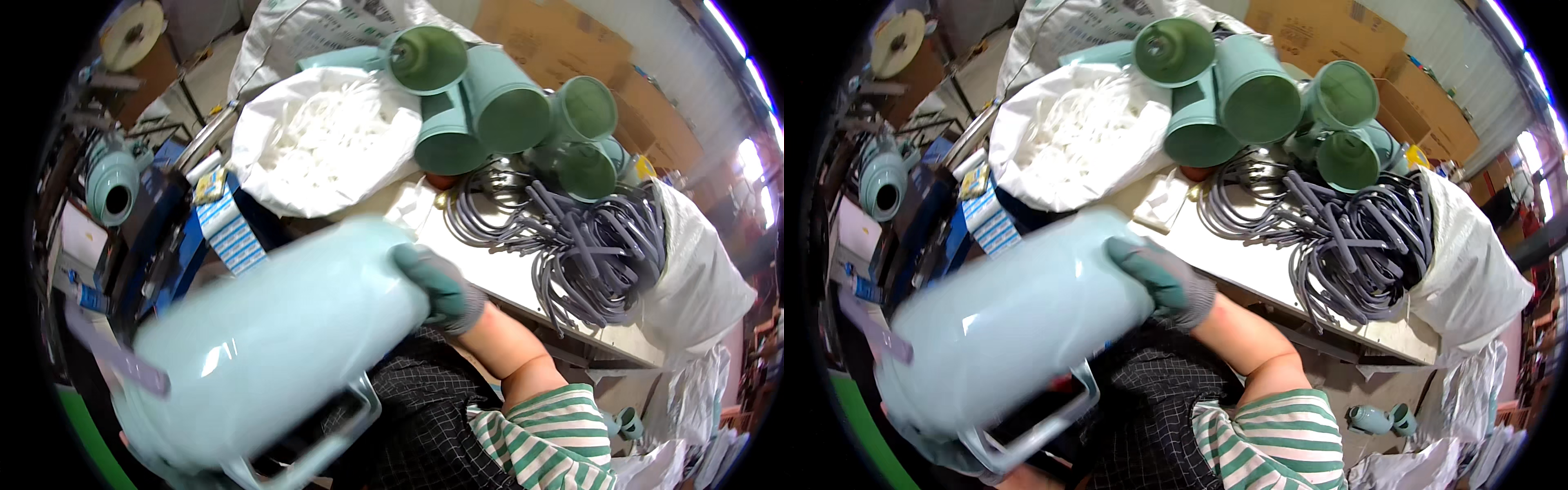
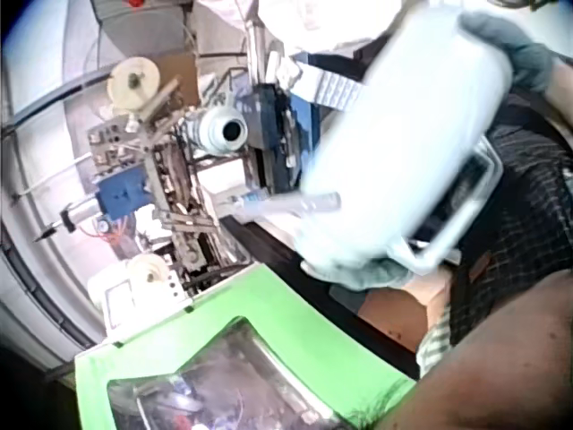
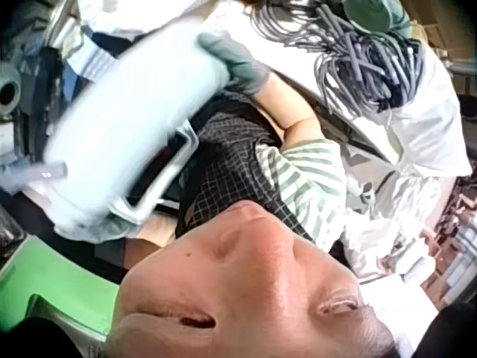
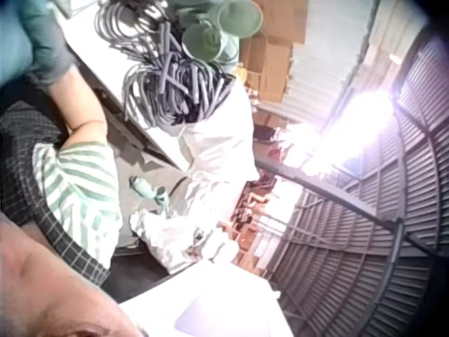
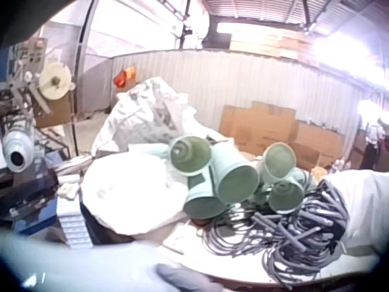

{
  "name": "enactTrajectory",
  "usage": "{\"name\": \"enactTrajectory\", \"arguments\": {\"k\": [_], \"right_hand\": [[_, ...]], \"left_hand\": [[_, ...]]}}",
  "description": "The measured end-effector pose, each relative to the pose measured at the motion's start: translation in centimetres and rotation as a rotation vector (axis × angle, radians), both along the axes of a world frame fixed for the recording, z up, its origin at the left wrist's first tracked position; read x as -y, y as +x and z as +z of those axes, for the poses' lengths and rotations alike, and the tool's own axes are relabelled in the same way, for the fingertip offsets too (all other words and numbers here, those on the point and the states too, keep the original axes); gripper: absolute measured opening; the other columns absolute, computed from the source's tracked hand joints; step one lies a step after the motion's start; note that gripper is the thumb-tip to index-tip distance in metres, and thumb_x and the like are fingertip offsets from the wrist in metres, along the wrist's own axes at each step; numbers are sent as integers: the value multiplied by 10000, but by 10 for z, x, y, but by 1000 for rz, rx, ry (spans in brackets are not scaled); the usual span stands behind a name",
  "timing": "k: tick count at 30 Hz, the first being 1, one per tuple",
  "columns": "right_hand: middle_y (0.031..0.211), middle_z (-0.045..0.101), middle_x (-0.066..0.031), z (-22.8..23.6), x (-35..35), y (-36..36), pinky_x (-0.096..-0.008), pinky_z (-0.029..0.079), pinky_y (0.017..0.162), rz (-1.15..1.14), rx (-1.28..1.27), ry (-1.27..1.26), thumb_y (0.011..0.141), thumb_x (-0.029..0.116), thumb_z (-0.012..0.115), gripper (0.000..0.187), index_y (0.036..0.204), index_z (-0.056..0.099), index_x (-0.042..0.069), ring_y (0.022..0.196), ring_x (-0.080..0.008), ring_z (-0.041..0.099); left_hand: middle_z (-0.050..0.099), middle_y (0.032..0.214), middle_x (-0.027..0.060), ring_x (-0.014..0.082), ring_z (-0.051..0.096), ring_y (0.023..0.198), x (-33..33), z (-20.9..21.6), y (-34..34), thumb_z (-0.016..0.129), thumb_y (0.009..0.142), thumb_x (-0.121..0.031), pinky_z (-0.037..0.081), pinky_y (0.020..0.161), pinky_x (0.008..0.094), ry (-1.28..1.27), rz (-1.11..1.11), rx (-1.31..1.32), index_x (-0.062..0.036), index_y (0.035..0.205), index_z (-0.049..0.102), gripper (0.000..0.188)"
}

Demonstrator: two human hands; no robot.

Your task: The person sits on the floor and assembles light green plastic watering cans by hand. They pick up a can body, insert a grey hose into the spout, and place the finished unit on a nearby table. The person repeats this process for multiple units throughout the video.

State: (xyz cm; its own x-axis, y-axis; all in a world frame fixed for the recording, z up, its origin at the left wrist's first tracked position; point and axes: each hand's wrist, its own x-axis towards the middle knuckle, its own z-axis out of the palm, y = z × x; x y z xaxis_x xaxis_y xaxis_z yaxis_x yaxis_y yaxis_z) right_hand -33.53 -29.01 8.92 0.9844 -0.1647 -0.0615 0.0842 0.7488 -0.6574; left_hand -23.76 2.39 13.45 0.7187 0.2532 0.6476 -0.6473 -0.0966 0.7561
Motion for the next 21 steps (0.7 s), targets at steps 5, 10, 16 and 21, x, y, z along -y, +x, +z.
{"name": "enactTrajectory", "arguments": {"k": [5,10,16,21], "right_hand": [[1330,669,-182,52,44,-71,-455,543,1049,-1303,317,-797,1036,203,646,472,1431,545,-34,1195,-281,681],[1250,688,-254,61,225,-121,-523,512,988,-2096,-347,-2169,1001,348,696,501,1319,638,-34,1142,-425,671],[1246,690,-258,53,349,-228,-542,503,976,-1128,-1667,-1851,998,421,576,453,1206,680,32,1134,-464,650],[1319,643,-277,16,340,-219,-524,480,1040,-1708,-1295,-1940,968,446,670,603,1373,599,5,1226,-452,608]], "left_hand": [[342,1653,248,405,367,1520,-53,-35,12,351,1034,-690,272,1263,541,324,-266,-31,8,1648,202,941],[417,1616,202,344,427,1480,-50,-58,-3,321,1121,-434,308,1245,489,224,-380,-321,11,1628,261,678],[517,1502,235,320,536,1368,-64,-90,-1,352,1150,-300,393,1203,439,161,-458,-374,41,1559,383,534],[601,1390,214,284,607,1249,-49,-101,8,424,1116,-193,475,1119,435,114,-446,-433,47,1472,479,433]]}}
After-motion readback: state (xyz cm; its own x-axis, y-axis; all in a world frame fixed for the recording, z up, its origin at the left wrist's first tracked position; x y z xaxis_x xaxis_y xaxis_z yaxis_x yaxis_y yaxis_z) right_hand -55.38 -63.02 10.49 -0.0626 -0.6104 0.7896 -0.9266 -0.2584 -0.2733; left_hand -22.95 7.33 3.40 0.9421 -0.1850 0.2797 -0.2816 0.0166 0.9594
